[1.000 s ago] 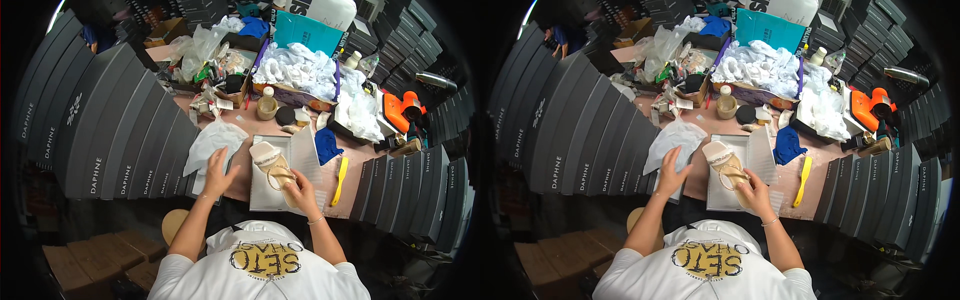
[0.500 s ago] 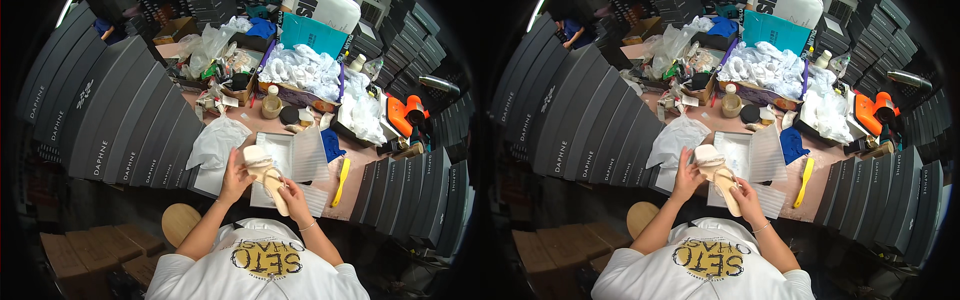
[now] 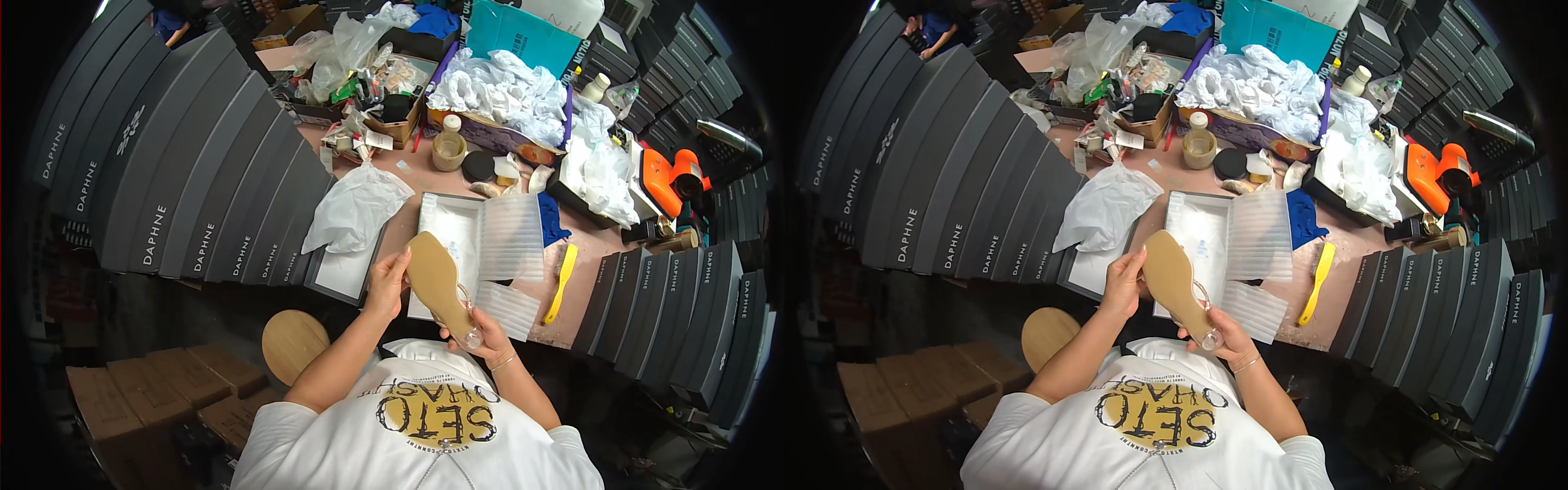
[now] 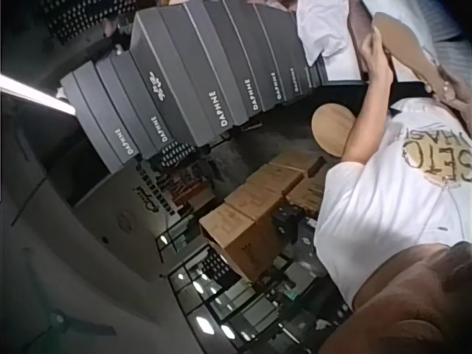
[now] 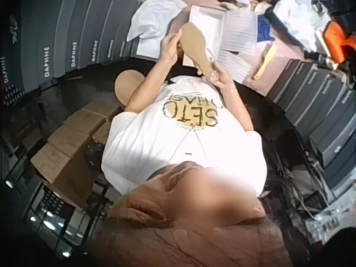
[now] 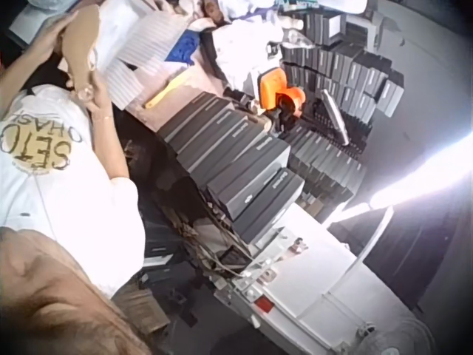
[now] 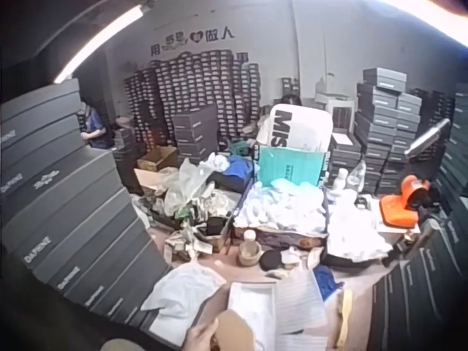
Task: Inspecting and packing shoes into boxes at a warehouse workstation.
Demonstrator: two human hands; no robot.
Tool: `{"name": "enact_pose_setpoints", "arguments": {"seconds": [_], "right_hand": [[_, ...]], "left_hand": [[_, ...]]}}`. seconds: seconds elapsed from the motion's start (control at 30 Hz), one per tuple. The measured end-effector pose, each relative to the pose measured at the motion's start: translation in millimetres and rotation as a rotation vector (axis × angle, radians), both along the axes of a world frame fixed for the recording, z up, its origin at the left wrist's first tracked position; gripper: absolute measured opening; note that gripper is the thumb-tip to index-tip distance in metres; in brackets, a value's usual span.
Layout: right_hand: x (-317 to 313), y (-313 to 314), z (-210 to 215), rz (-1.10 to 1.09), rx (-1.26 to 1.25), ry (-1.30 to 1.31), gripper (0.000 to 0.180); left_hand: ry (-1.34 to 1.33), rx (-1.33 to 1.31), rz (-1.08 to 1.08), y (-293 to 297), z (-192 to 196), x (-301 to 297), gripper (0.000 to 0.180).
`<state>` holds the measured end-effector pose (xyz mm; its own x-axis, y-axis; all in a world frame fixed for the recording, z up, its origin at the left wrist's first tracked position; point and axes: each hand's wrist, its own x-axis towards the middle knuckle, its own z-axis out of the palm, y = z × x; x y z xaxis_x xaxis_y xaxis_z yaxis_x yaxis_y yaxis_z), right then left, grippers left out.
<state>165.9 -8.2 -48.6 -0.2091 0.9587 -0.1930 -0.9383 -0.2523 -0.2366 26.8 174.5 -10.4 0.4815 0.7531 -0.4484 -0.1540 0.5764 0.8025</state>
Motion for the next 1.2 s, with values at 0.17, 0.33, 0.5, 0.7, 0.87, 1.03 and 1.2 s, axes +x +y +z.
{"name": "enact_pose_setpoints", "arguments": {"seconds": [0.17,0.33,0.5,0.7,0.87,1.03,1.2], "right_hand": [[-5,-5,-2,-0.064,-0.022,0.152,0.054],[54,-54,44,-0.527,-0.206,-0.521,0.05],[138,-149,-1,-0.743,-0.903,-1.889,0.031],[135,-143,-41,-0.509,-1.03,-2.32,0.036],[57,-44,99,-0.034,-0.347,-1.363,0.023],[-28,61,0,-0.36,-0.02,-1.796,0.042],[-61,181,-22,-0.205,0.452,-2.102,0.046]], "left_hand": [[-0.027,0.083,-0.083,0,8,12,0.029],[0.202,0.601,-0.215,-4,-22,14,0.038],[0.556,1.488,-0.835,-35,-45,25,0.057],[0.518,1.476,-0.801,-12,-86,33,0.02],[0.367,0.885,-0.038,-10,-93,-20,0.008],[0.279,0.345,0.021,-32,-88,-92,0.013],[0.144,0.554,-0.656,-48,-2,-86,0.017]]}}
